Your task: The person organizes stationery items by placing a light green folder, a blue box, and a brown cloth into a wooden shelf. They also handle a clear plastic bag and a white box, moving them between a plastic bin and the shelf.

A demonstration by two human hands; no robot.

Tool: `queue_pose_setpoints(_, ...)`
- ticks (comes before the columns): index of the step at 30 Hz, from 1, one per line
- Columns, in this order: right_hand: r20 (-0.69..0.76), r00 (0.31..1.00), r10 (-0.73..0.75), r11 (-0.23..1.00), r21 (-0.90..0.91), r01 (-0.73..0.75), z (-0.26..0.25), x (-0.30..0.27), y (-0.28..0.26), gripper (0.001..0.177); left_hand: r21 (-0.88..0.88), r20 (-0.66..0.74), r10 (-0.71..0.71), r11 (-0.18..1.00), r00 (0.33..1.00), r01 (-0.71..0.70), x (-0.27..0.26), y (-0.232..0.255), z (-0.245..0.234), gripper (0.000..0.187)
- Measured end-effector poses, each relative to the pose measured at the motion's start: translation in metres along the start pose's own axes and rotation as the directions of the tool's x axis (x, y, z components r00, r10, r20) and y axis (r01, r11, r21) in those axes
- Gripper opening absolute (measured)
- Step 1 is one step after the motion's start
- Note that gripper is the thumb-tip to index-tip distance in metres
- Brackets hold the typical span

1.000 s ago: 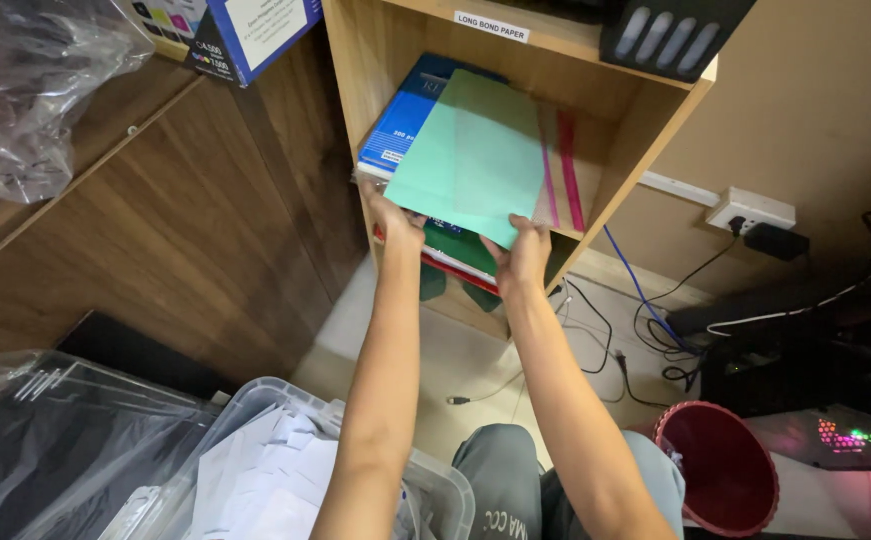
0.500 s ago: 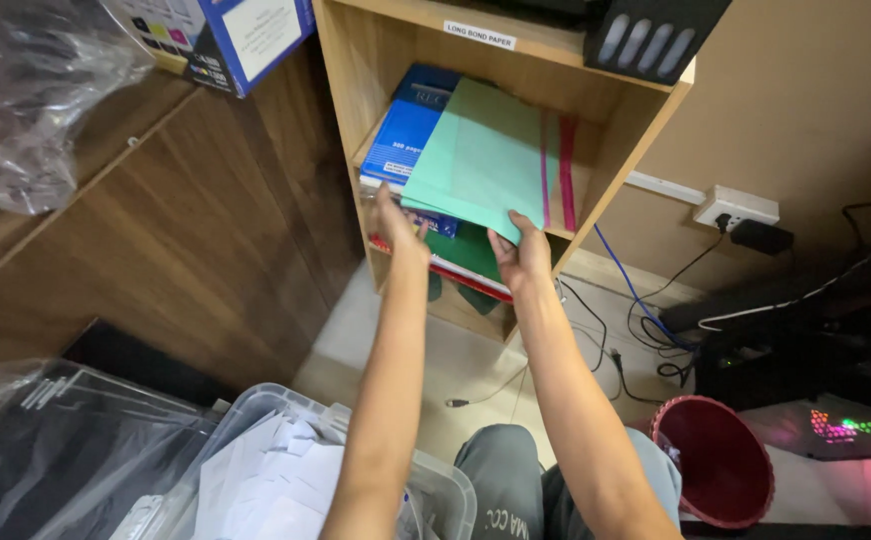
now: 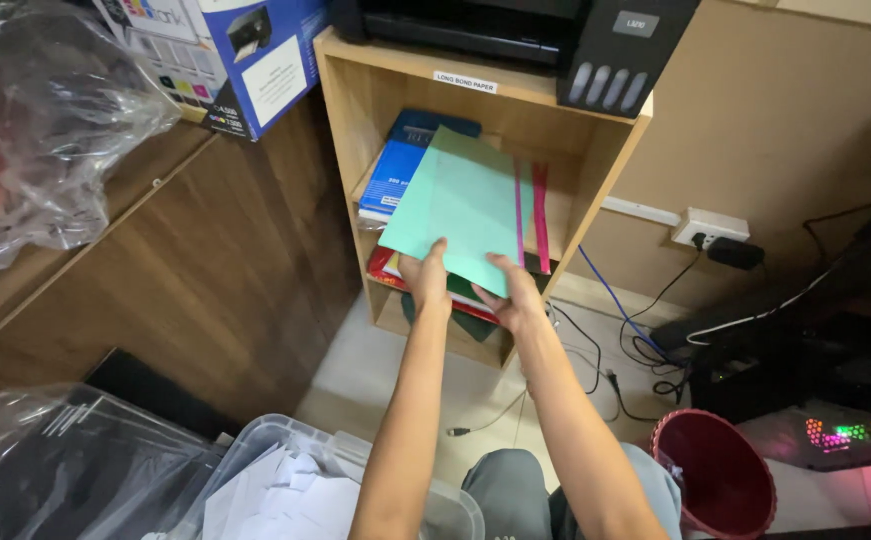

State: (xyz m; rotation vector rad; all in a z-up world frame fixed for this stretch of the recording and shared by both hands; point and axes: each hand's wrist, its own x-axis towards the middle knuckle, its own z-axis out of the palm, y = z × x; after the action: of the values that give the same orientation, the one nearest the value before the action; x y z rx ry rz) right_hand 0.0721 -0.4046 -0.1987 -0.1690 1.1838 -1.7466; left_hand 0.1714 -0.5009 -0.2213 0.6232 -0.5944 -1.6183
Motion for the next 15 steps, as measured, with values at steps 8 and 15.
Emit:
queue_pose_setpoints(8,0.048,0.995,-0.083,0.989,0.125,0.077,-0.022,0.035,0.007,0.036,0.046,-0.021,-0.016,0.999,1.000,0.017,-0.015,0.008,-0.014,0.051)
queue_pose_setpoints(15,0.111,0.977,-0.181,0.983,-0.008,0.183,-0.019,0.007,0.004,0.036,0.133,0.065,-0.239,0.964,0.969,0.229,-0.030,0.015,-0.017,0.055)
